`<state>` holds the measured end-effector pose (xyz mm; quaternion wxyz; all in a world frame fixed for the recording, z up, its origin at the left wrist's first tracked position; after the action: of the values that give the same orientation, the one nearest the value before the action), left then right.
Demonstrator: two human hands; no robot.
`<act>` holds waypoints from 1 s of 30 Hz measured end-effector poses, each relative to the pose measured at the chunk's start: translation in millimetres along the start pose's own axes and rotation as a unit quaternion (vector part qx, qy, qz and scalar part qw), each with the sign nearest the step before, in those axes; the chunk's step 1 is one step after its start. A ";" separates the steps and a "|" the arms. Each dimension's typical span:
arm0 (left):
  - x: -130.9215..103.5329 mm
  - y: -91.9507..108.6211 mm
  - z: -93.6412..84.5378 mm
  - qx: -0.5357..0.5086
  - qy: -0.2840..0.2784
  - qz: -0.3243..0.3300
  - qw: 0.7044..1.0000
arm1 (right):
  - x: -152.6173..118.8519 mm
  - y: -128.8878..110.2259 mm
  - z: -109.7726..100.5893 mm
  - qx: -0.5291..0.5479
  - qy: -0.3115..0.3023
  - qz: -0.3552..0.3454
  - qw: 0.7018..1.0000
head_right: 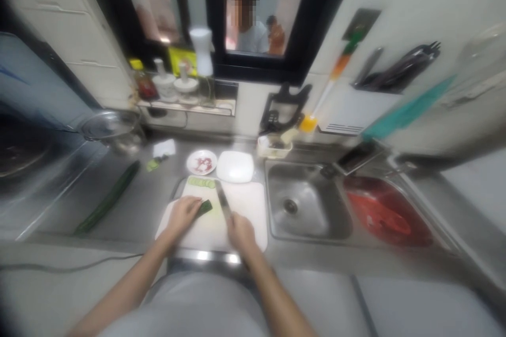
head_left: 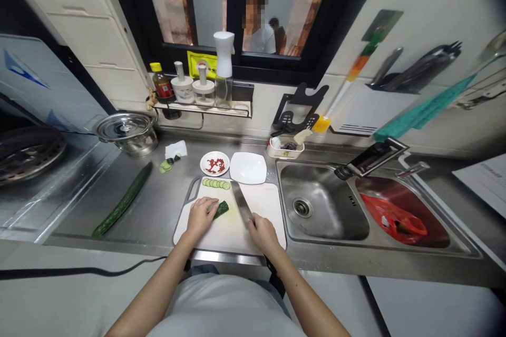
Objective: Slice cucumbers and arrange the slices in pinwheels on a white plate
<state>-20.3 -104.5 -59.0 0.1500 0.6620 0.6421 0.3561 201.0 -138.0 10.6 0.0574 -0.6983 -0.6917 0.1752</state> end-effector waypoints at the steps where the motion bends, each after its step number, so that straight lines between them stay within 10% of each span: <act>1: 2.1 1.3 0.1 -0.001 -0.009 0.007 1.000 | 1.1 -2.6 -1.5 -0.009 -0.009 -0.007 1.000; 9: 7.5 6.1 7.5 -0.014 -0.075 0.040 0.996 | 2.4 -17.1 -4.5 -0.049 -0.040 -0.044 0.997; 30: -3.7 5.7 14.1 -0.031 -0.029 0.074 0.996 | -5.5 -19.3 -7.6 -0.076 -0.071 -0.031 0.994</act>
<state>-6.5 -105.2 -66.2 0.1623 0.7125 0.5757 0.3669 185.2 -141.6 24.8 -0.0394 -0.6650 -0.7264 0.1692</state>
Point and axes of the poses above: each hand's wrist, its own x-axis towards the middle knuckle, its own z-axis out of the palm, y = z × x, the point moved 1 cm from there along x, towards the middle knuckle, and after that the axes turned 10 degrees about y, right-handed, at the moved point
